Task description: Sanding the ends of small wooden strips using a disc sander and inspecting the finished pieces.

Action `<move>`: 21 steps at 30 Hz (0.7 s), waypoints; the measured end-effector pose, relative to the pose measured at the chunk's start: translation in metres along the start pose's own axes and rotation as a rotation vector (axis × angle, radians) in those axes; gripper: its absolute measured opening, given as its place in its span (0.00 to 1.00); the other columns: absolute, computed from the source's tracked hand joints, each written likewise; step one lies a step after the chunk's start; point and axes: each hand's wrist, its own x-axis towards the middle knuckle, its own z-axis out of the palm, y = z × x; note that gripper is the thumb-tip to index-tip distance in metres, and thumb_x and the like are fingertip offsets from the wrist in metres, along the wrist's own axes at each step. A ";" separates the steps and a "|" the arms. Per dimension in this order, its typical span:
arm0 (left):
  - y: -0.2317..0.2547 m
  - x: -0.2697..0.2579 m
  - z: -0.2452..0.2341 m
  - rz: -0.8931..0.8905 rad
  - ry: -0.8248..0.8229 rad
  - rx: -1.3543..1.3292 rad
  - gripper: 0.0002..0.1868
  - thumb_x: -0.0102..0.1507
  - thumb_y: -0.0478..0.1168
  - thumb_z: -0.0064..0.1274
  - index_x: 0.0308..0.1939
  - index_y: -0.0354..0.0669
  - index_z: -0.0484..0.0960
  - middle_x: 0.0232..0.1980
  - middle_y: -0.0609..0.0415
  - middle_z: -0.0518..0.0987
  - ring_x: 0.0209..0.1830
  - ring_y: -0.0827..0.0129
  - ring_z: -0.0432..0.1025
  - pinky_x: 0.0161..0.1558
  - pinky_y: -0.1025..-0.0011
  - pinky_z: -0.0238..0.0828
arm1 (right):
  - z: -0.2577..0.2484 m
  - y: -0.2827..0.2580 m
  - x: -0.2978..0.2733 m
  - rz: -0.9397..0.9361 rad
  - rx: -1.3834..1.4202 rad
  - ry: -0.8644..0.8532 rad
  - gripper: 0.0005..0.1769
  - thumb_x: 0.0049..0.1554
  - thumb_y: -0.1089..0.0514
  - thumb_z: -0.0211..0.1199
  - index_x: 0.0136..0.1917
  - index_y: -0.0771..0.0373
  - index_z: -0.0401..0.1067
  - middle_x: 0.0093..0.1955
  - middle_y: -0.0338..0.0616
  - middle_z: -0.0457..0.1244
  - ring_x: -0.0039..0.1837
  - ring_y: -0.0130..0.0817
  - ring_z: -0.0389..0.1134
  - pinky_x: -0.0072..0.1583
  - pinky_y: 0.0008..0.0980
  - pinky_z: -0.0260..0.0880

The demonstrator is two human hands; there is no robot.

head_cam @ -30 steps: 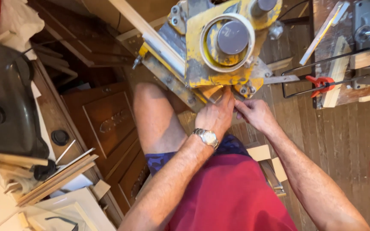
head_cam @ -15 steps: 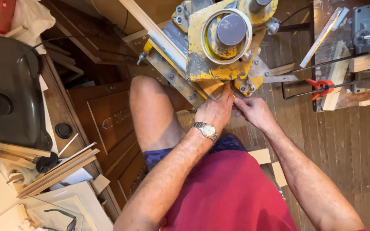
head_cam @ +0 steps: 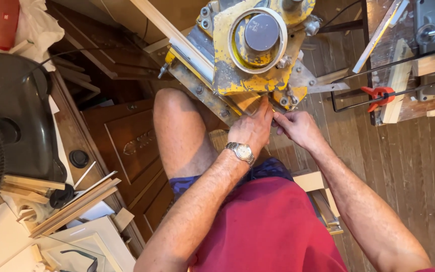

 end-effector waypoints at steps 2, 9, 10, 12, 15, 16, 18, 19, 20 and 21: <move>-0.001 0.003 0.005 0.000 0.004 0.029 0.52 0.48 0.43 0.76 0.73 0.51 0.63 0.80 0.55 0.59 0.38 0.39 0.79 0.45 0.46 0.83 | 0.000 -0.002 -0.001 0.005 0.005 0.002 0.28 0.63 0.35 0.58 0.35 0.55 0.83 0.21 0.43 0.62 0.33 0.38 0.70 0.46 0.40 0.71; -0.005 0.001 0.004 0.089 0.060 0.096 0.49 0.48 0.43 0.75 0.70 0.47 0.67 0.81 0.58 0.57 0.39 0.39 0.80 0.47 0.49 0.85 | 0.001 0.004 0.004 -0.020 -0.046 0.006 0.29 0.63 0.32 0.56 0.36 0.52 0.83 0.23 0.50 0.63 0.37 0.50 0.69 0.49 0.48 0.70; -0.007 -0.001 0.013 0.088 0.060 0.104 0.49 0.48 0.43 0.75 0.70 0.47 0.67 0.81 0.58 0.57 0.39 0.39 0.80 0.47 0.49 0.85 | 0.007 0.008 0.000 -0.025 -0.039 0.006 0.29 0.63 0.32 0.56 0.36 0.52 0.83 0.23 0.50 0.63 0.37 0.50 0.69 0.49 0.48 0.70; -0.012 0.010 0.022 0.090 0.011 0.136 0.53 0.48 0.45 0.75 0.74 0.47 0.63 0.83 0.58 0.50 0.41 0.37 0.80 0.51 0.51 0.84 | 0.008 0.009 0.004 -0.008 -0.002 0.030 0.30 0.63 0.33 0.56 0.37 0.55 0.83 0.29 0.53 0.68 0.40 0.48 0.72 0.49 0.44 0.71; -0.004 0.001 -0.003 0.087 -0.031 0.111 0.54 0.48 0.46 0.75 0.73 0.45 0.61 0.83 0.57 0.50 0.41 0.34 0.79 0.53 0.49 0.83 | 0.000 -0.010 -0.004 0.025 0.015 0.022 0.27 0.60 0.33 0.58 0.36 0.53 0.83 0.34 0.51 0.71 0.49 0.56 0.73 0.53 0.48 0.71; -0.003 0.002 -0.004 0.091 -0.035 0.110 0.54 0.48 0.46 0.75 0.73 0.45 0.61 0.83 0.57 0.50 0.41 0.34 0.79 0.53 0.49 0.83 | 0.000 -0.009 -0.004 0.030 0.017 0.023 0.27 0.60 0.33 0.58 0.36 0.53 0.83 0.34 0.51 0.71 0.49 0.56 0.73 0.53 0.48 0.71; -0.003 0.001 -0.005 0.062 -0.063 0.076 0.57 0.48 0.46 0.76 0.75 0.45 0.58 0.83 0.58 0.47 0.41 0.32 0.78 0.54 0.47 0.82 | 0.001 -0.010 -0.005 0.037 0.000 0.020 0.26 0.61 0.33 0.57 0.35 0.49 0.83 0.37 0.50 0.72 0.50 0.53 0.73 0.54 0.47 0.71; -0.004 0.001 0.001 0.056 -0.064 0.072 0.57 0.48 0.46 0.76 0.75 0.45 0.58 0.83 0.58 0.47 0.41 0.32 0.78 0.54 0.47 0.82 | 0.002 -0.008 -0.009 0.037 -0.005 0.014 0.26 0.61 0.33 0.57 0.35 0.49 0.83 0.37 0.50 0.72 0.50 0.53 0.73 0.54 0.47 0.71; -0.007 0.004 0.004 0.055 -0.067 0.053 0.57 0.47 0.46 0.76 0.74 0.45 0.59 0.83 0.58 0.47 0.41 0.31 0.78 0.55 0.46 0.81 | 0.002 -0.010 -0.009 0.033 0.004 0.022 0.26 0.61 0.33 0.57 0.35 0.50 0.83 0.36 0.51 0.71 0.49 0.53 0.73 0.54 0.47 0.71; -0.009 0.008 0.007 0.055 -0.070 0.034 0.56 0.47 0.46 0.77 0.74 0.44 0.60 0.83 0.58 0.48 0.42 0.30 0.78 0.55 0.45 0.81 | 0.001 -0.011 -0.009 0.030 0.013 0.029 0.26 0.61 0.34 0.57 0.35 0.50 0.83 0.36 0.52 0.71 0.49 0.53 0.73 0.54 0.47 0.71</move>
